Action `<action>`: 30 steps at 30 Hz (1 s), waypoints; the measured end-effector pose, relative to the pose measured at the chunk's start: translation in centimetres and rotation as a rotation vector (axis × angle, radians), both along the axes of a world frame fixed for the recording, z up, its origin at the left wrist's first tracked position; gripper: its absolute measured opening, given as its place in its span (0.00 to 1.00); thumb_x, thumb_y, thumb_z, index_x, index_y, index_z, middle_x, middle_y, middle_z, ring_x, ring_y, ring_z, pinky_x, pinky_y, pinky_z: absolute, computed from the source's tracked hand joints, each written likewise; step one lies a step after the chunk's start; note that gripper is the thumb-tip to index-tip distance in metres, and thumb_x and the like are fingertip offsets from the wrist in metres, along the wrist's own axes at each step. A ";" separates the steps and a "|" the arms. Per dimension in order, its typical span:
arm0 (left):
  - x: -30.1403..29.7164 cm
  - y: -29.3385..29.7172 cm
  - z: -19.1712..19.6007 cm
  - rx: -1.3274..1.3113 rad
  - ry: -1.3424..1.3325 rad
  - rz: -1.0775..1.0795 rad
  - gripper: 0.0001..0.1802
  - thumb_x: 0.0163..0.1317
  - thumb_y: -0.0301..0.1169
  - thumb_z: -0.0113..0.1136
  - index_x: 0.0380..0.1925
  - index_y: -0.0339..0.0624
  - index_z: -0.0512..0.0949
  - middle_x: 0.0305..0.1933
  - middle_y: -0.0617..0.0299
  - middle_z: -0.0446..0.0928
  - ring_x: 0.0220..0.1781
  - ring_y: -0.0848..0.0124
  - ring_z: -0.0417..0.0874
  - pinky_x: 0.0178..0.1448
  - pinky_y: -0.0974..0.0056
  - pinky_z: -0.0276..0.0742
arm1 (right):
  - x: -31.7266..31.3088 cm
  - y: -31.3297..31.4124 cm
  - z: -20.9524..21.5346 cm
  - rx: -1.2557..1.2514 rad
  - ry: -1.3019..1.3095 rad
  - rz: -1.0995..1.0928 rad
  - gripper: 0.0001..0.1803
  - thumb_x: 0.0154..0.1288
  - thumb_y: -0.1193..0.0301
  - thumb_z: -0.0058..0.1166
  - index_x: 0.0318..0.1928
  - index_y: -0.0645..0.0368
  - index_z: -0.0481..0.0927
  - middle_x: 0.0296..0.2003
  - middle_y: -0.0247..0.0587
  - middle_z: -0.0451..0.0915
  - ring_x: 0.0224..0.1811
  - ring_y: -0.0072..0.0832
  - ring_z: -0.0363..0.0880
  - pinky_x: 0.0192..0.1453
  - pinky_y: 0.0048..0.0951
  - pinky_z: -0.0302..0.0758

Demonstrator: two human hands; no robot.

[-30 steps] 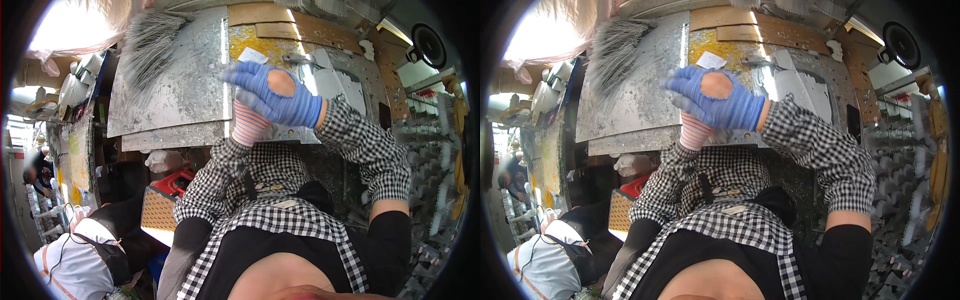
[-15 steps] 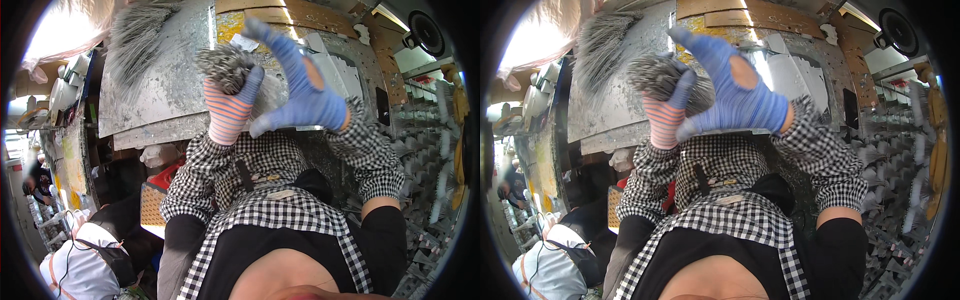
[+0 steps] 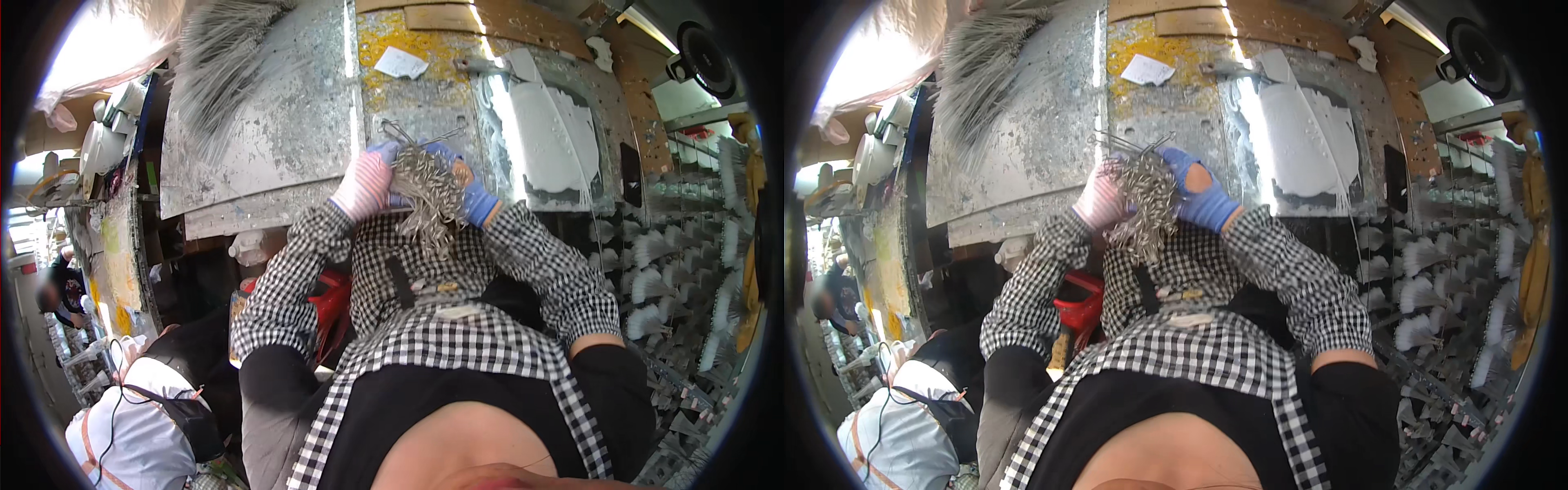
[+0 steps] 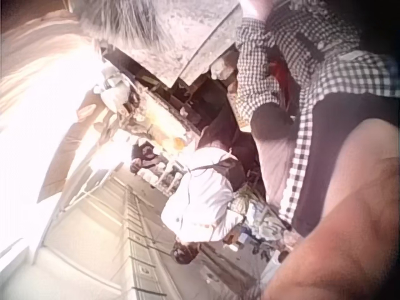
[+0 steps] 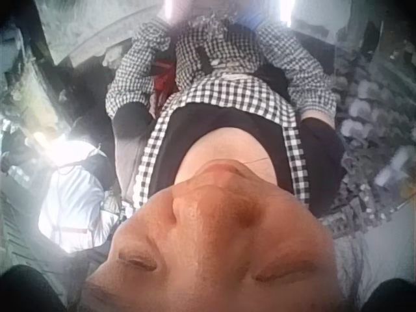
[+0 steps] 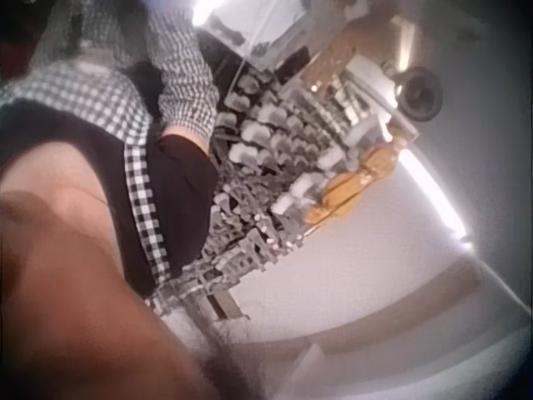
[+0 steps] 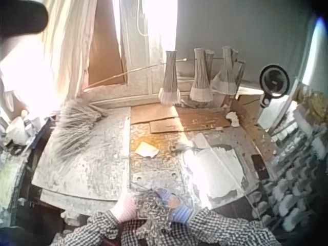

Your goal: Bundling synthetic bristles, dipping them into a white adhesive or coating substance, and arranging them on a tray.

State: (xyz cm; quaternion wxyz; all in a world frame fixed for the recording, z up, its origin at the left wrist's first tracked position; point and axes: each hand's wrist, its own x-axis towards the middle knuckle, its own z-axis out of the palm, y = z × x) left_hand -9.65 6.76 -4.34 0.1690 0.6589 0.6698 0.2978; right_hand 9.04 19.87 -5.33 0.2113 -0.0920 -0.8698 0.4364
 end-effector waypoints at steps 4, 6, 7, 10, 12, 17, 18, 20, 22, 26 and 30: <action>0.8 -0.4 -3.4 -0.033 -0.613 0.007 0.48 0.32 0.49 0.83 0.53 0.35 0.73 0.48 0.44 0.80 0.54 0.43 0.80 0.63 0.50 0.75 | 2.2 -2.0 1.5 0.288 0.101 -0.033 0.34 0.53 0.66 0.70 0.60 0.61 0.74 0.48 0.52 0.81 0.51 0.48 0.81 0.59 0.38 0.77; 1.3 0.4 -0.4 0.172 -0.014 -0.030 0.50 0.29 0.52 0.83 0.52 0.37 0.74 0.48 0.46 0.80 0.55 0.44 0.80 0.69 0.50 0.70 | 1.3 -1.3 1.1 -0.154 0.053 -0.068 0.34 0.52 0.63 0.70 0.60 0.61 0.75 0.46 0.52 0.80 0.48 0.49 0.80 0.55 0.41 0.77; 1.2 0.2 -2.1 0.301 0.196 -0.045 0.50 0.29 0.55 0.82 0.54 0.41 0.74 0.50 0.49 0.81 0.56 0.46 0.80 0.73 0.49 0.65 | 1.4 -1.5 1.7 0.095 0.017 -0.077 0.34 0.52 0.62 0.70 0.59 0.61 0.75 0.45 0.52 0.80 0.47 0.49 0.80 0.54 0.42 0.77; 2.3 -2.3 -2.2 0.207 0.092 -0.040 0.51 0.29 0.56 0.82 0.55 0.43 0.75 0.54 0.49 0.80 0.61 0.48 0.78 0.75 0.47 0.64 | 2.2 -1.9 0.7 0.070 0.053 -0.050 0.33 0.50 0.60 0.71 0.56 0.61 0.76 0.43 0.51 0.79 0.47 0.49 0.79 0.54 0.45 0.76; 2.7 -2.0 -4.2 0.188 0.249 -0.071 0.54 0.30 0.59 0.81 0.59 0.44 0.74 0.60 0.48 0.78 0.67 0.46 0.75 0.77 0.47 0.62 | 1.7 -0.9 -1.2 0.131 -0.116 -0.114 0.34 0.49 0.60 0.71 0.55 0.62 0.76 0.43 0.50 0.79 0.46 0.50 0.78 0.54 0.44 0.76; 6.8 -5.6 1.6 -0.004 -0.867 -0.043 0.48 0.47 0.51 0.78 0.64 0.37 0.69 0.62 0.49 0.77 0.69 0.55 0.74 0.72 0.51 0.71 | 5.9 -4.8 -0.6 -0.522 -0.267 0.048 0.47 0.49 0.53 0.74 0.64 0.65 0.69 0.49 0.50 0.79 0.54 0.44 0.79 0.61 0.41 0.76; 8.1 -7.2 2.2 -0.337 -1.748 0.012 0.46 0.52 0.46 0.78 0.65 0.33 0.68 0.61 0.50 0.77 0.68 0.59 0.76 0.70 0.53 0.74 | 6.7 -6.1 -0.3 -0.530 -0.272 0.049 0.47 0.49 0.53 0.74 0.64 0.65 0.69 0.49 0.50 0.79 0.54 0.44 0.79 0.61 0.41 0.76; 9.9 -9.7 2.1 -0.157 -1.101 0.068 0.42 0.57 0.37 0.76 0.66 0.30 0.65 0.61 0.52 0.78 0.63 0.65 0.80 0.66 0.59 0.78 | 7.5 -7.2 1.8 -0.183 -0.335 0.152 0.53 0.48 0.48 0.77 0.67 0.65 0.67 0.51 0.48 0.79 0.57 0.43 0.79 0.66 0.38 0.76; 11.9 -11.1 -0.5 -0.322 -1.370 0.312 0.30 0.59 0.27 0.72 0.60 0.32 0.73 0.55 0.57 0.82 0.54 0.72 0.83 0.60 0.64 0.80 | 8.2 -7.6 2.7 -0.220 -0.494 0.116 0.51 0.48 0.50 0.78 0.66 0.65 0.69 0.53 0.46 0.80 0.59 0.39 0.79 0.68 0.35 0.75; 12.6 -10.9 -1.0 -0.327 -1.358 0.423 0.25 0.60 0.28 0.71 0.55 0.32 0.76 0.47 0.57 0.85 0.46 0.73 0.85 0.53 0.66 0.82 | 8.4 -7.9 2.6 -1.095 -0.587 0.023 0.42 0.53 0.59 0.77 0.64 0.66 0.73 0.55 0.41 0.81 0.58 0.28 0.79 0.67 0.30 0.75; 12.7 -10.1 -2.8 -0.428 -1.500 0.462 0.20 0.61 0.27 0.70 0.52 0.35 0.76 0.41 0.61 0.84 0.37 0.76 0.83 0.44 0.69 0.83 | 6.9 -8.9 1.9 -1.108 -0.400 -0.056 0.38 0.57 0.61 0.75 0.63 0.65 0.73 0.50 0.40 0.83 0.52 0.26 0.82 0.58 0.28 0.80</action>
